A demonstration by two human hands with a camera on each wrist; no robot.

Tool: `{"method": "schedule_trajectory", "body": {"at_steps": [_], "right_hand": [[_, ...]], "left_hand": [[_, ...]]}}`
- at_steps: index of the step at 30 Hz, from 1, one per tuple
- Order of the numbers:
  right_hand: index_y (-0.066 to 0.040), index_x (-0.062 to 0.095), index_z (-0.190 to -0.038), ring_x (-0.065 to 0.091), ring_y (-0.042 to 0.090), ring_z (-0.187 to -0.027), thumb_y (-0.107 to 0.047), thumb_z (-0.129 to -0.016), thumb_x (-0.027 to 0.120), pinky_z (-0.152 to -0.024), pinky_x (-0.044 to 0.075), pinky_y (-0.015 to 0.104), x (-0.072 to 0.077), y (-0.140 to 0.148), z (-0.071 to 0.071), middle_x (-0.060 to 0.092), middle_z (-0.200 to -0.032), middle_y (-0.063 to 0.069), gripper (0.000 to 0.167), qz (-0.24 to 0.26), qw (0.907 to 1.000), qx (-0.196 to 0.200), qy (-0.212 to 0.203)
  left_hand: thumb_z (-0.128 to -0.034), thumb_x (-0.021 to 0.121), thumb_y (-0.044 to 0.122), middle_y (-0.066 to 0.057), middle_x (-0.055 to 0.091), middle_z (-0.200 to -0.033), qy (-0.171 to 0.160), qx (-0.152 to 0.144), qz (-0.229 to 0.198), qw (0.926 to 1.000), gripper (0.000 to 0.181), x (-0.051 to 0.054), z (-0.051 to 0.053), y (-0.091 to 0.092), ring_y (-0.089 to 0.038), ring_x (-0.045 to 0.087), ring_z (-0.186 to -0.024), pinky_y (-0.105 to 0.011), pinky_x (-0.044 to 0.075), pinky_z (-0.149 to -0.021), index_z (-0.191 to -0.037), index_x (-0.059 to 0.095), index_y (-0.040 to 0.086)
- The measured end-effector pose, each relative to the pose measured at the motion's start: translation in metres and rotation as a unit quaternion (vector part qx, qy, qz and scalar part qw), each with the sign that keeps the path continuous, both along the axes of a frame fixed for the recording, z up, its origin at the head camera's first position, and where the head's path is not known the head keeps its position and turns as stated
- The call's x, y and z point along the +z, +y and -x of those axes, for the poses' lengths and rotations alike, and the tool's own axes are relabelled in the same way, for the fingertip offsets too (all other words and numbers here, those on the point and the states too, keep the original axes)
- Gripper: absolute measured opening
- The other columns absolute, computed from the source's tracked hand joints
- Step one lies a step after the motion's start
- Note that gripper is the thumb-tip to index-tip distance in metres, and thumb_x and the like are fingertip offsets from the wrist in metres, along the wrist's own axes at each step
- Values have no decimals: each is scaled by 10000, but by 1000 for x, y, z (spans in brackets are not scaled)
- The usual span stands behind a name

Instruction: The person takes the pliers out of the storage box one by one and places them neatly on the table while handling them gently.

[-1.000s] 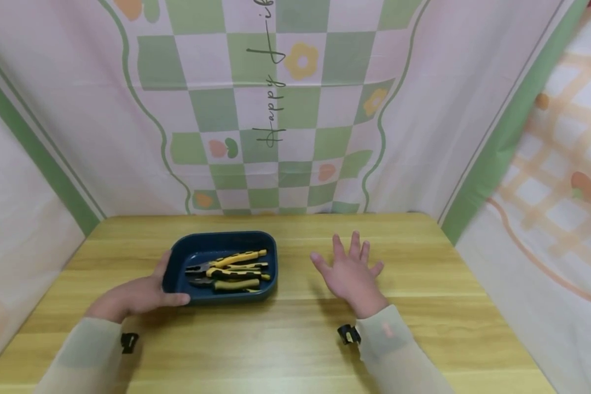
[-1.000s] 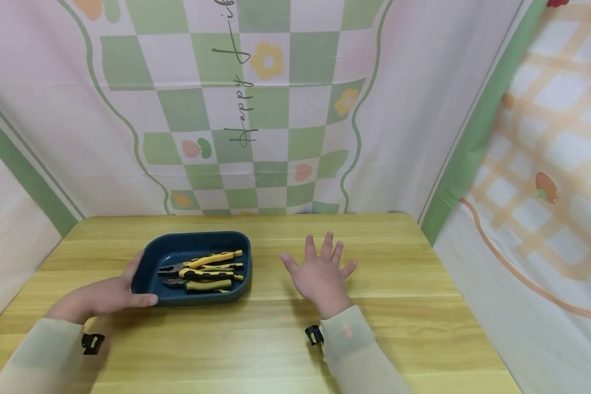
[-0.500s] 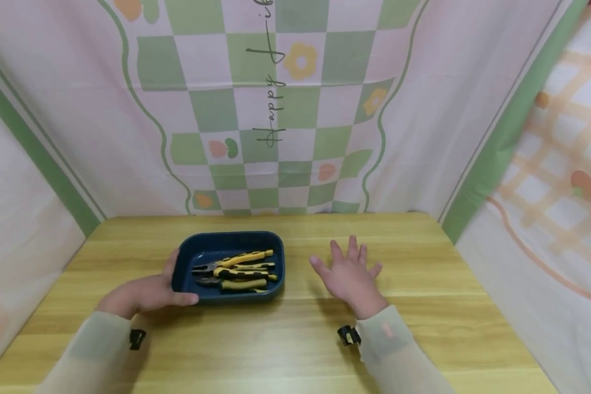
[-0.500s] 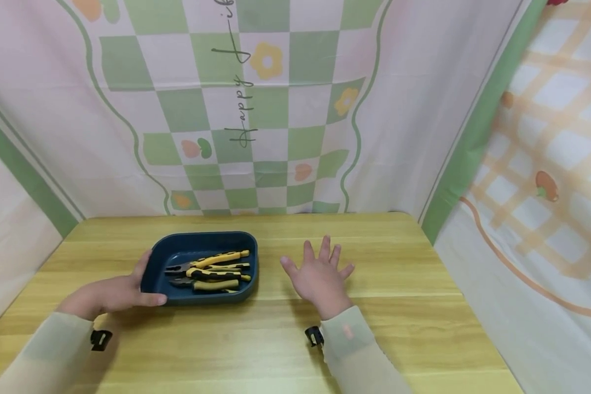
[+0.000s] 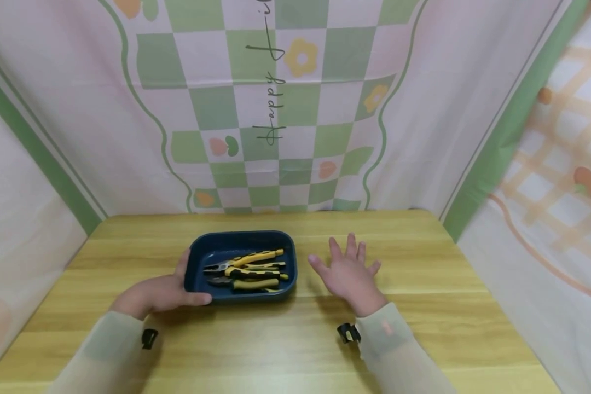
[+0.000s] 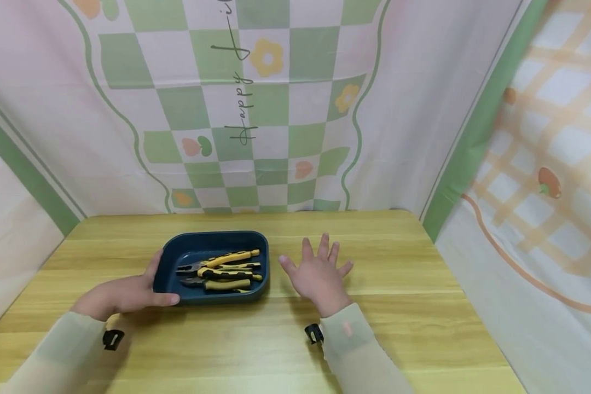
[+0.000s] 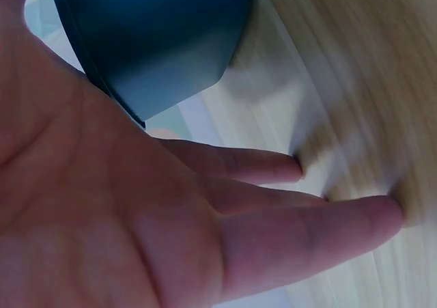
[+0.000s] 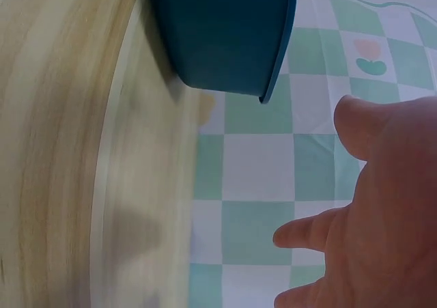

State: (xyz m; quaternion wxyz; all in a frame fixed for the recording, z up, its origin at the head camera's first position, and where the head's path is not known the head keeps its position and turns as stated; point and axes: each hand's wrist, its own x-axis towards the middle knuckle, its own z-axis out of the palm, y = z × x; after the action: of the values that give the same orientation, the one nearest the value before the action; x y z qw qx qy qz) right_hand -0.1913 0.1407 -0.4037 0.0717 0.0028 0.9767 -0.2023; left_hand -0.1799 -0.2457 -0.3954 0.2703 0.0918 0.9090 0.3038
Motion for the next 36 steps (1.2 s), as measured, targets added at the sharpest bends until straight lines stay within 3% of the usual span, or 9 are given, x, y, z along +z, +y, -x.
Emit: {"method": "schedule_trajectory", "body": {"at_steps": [6, 13, 18, 20, 29, 31, 34, 36], "right_hand": [[-135, 167, -1609, -127, 520, -1420, -861, -854, 166, -957, -57, 816, 3, 3, 4, -109, -1613, 263, 1048, -20, 10000, 46, -12], [-113, 150, -1608, 25, 563, -1416, -818, -896, 275, -997, 130, 790, 14, 10, 10, -91, -1603, 298, 1010, 189, 9991, 231, 299], [-157, 128, -1616, 342, 560, -1319, -791, -904, 360, -959, 368, 686, 24, 18, 14, -88, -1612, 276, 981, 617, 9956, 516, 476], [-182, 135, -1618, 450, 547, -1243, -781, -907, 382, -944, 407, 654, 28, 21, 16, -57, -1619, 268, 962, 654, 9936, 686, 614], [-168, 182, -1611, 432, 481, -1298, -597, -994, 477, -1030, 336, 634, 45, 28, 30, 87, -1621, 249, 807, 622, 9832, 1275, 1151], [-164, 197, -1608, 405, 466, -1326, -536, -1019, 481, -1048, 316, 629, 50, 27, 34, 103, -1622, 242, 753, 670, 9809, 1388, 1186], [-184, 220, -1605, 248, 471, -1411, -569, -1016, 451, -1078, 253, 640, 58, 25, 41, 129, -1622, 224, 741, 830, 9778, 1524, 1171], [-200, 230, -1604, 244, 456, -1417, -575, -1008, 466, -1083, 240, 642, 63, 22, 45, 155, -1615, 220, 743, 1013, 9766, 1569, 1070]], "left_hand": [[-835, 724, 600, -391, 41, -1556, -55, 56, 8, 10000, 1336, -3, 5, 5, -535, 381, -1302, -651, 316, -1026, -1504, -291, 45], [-830, 718, 617, -422, 105, -1527, -69, 65, 193, 9998, 1349, 0, 6, 7, -548, 437, -1249, -666, 334, -997, -1494, -306, 42], [-819, 715, 638, -417, 148, -1524, -122, 144, 235, 9995, 1350, -2, 7, 8, -539, 436, -1255, -664, 334, -999, -1506, -289, 53], [-817, 717, 639, -409, 134, -1533, -148, 182, 215, 9995, 1350, -3, 7, 8, -541, 427, -1263, -665, 328, -1004, -1510, -288, 63], [-810, 729, 632, -405, 107, -1539, -176, 253, 136, 9994, 1357, -4, 8, 7, -531, 436, -1260, -658, 327, -1010, -1513, -285, 65], [-807, 733, 632, -399, 105, -1544, -183, 291, 107, 9994, 1357, -4, 7, 7, -533, 420, -1273, -660, 324, -1011, -1518, -277, 71], [-812, 727, 632, -396, 102, -1547, -186, 283, 83, 9994, 1352, -4, 7, 8, -538, 415, -1275, -665, 318, -1013, -1515, -285, 75], [-816, 724, 631, -390, 88, -1552, -192, 262, 62, 9995, 1350, -3, 7, 8, -536, 418, -1274, -664, 314, -1016, -1512, -290, 73]]}}
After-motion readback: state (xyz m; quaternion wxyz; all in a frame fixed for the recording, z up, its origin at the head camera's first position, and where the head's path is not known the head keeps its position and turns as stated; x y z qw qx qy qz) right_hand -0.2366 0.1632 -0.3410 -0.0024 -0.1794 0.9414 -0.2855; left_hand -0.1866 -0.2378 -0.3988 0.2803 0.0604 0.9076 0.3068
